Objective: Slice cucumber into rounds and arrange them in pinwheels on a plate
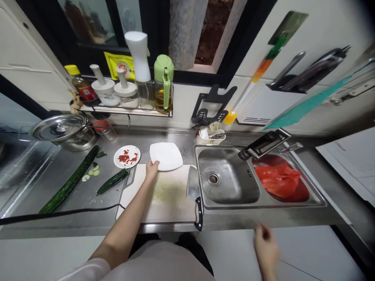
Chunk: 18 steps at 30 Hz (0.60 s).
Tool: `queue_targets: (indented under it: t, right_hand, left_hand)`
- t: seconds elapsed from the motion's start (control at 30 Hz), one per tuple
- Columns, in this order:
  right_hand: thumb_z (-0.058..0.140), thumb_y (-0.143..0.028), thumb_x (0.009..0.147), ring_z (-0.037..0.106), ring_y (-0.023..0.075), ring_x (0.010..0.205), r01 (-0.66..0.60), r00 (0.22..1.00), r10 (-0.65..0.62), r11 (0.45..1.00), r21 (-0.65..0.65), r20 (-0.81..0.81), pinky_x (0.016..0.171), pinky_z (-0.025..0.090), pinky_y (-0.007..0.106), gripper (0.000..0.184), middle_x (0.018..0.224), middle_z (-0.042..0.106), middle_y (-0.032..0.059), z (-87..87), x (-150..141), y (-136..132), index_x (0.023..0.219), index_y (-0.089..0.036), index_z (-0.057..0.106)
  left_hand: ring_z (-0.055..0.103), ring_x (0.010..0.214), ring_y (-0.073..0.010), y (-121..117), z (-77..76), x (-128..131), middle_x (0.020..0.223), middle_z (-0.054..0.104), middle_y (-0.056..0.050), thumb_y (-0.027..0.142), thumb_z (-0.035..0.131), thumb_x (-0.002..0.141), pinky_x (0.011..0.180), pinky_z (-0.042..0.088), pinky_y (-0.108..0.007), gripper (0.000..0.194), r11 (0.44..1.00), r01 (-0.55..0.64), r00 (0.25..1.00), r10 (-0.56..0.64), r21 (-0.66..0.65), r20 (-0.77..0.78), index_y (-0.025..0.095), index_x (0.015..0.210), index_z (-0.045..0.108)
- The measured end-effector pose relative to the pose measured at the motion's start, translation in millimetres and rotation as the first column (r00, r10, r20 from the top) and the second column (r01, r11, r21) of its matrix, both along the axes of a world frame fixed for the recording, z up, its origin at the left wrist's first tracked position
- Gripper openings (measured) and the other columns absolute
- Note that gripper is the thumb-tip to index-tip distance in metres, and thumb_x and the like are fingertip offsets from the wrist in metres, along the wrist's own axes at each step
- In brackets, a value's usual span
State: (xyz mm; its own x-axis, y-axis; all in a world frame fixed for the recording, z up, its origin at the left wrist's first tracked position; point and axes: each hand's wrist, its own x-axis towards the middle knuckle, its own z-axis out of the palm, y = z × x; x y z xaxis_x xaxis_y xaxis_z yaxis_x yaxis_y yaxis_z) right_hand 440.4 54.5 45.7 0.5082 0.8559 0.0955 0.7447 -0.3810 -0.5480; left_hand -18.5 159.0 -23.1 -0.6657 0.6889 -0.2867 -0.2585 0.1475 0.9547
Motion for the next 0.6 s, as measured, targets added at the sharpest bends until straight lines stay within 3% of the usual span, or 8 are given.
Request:
queue_targets:
  t: [0.07,0.13,0.27,0.4,0.5,0.6]
  right_hand:
    - [0.047,-0.053,0.079,0.062,0.0251,0.075,-0.135,0.982,0.136,0.991,0.013,-0.132,0.07,0.048,0.035,0.048,0.081,0.068,0.0136,-13.3,-50,62,0.093,-0.012,0.068]
    - [0.049,-0.048,0.075,0.061,0.0221,0.075,-0.34,0.91,0.339,0.94,0.039,-0.238,0.072,0.047,0.032,0.045,0.081,0.069,0.0109,-21.4,-106,119,0.094,-0.012,0.068]
    - [0.052,-0.038,0.077,0.059,0.0179,0.073,-0.565,0.789,0.532,0.824,-0.024,-0.307,0.07,0.044,0.027,0.034,0.076,0.068,0.0056,-27.9,-203,192,0.095,-0.014,0.067]
    - [0.059,-0.025,0.077,0.056,0.0124,0.063,-0.615,0.748,0.442,0.743,-0.265,-0.495,0.061,0.04,0.021,0.011,0.064,0.063,0.0003,-33.9,-265,221,0.08,-0.016,0.065]
    - [0.06,-0.024,0.079,0.046,0.0092,0.045,-0.65,0.709,0.399,0.69,-0.319,-0.582,0.048,0.034,0.019,0.013,0.049,0.054,-0.0028,-40.1,-288,227,0.068,-0.016,0.06]
    - [0.06,-0.021,0.078,0.037,0.0069,0.037,-0.667,0.679,0.366,0.671,-0.325,-0.637,0.04,0.026,0.018,0.011,0.043,0.047,-0.0064,-45.2,-297,229,0.069,-0.017,0.056]
  left_hand:
    - [0.062,0.081,-0.0157,2,-1.8,-3,0.095,0.068,-0.007,0.022,0.057,0.067,0.075,0.051,-0.027,0.036,1.0,0.01,1.0,-0.01,0.003,0.005,0.013,0.102,0.061]
    - [0.062,0.079,-0.0148,4,-3.0,-5,0.094,0.068,-0.006,0.021,0.056,0.068,0.072,0.052,-0.026,0.036,1.0,0.025,1.0,-0.025,-0.001,0.011,0.013,0.102,0.06]
    - [0.062,0.073,-0.0134,8,-4.8,-11,0.091,0.067,-0.005,0.02,0.056,0.069,0.066,0.052,-0.025,0.035,0.999,0.046,0.999,-0.045,-0.028,0.027,0.013,0.103,0.06]
    - [0.062,0.068,-0.0125,12,-4.4,-17,0.087,0.067,-0.005,0.018,0.056,0.07,0.064,0.054,-0.026,0.036,0.996,0.074,0.994,-0.069,-0.053,0.079,0.013,0.106,0.058]
    - [0.063,0.067,-0.0126,16,-2.5,-19,0.084,0.068,-0.005,0.015,0.055,0.072,0.063,0.055,-0.026,0.037,0.993,0.094,0.989,-0.085,-0.069,0.122,0.013,0.109,0.058]
    - [0.065,0.071,-0.013,20,-0.9,-22,0.085,0.069,-0.005,0.015,0.056,0.075,0.065,0.056,-0.026,0.037,0.987,0.127,0.984,-0.113,-0.101,0.135,0.015,0.111,0.057]
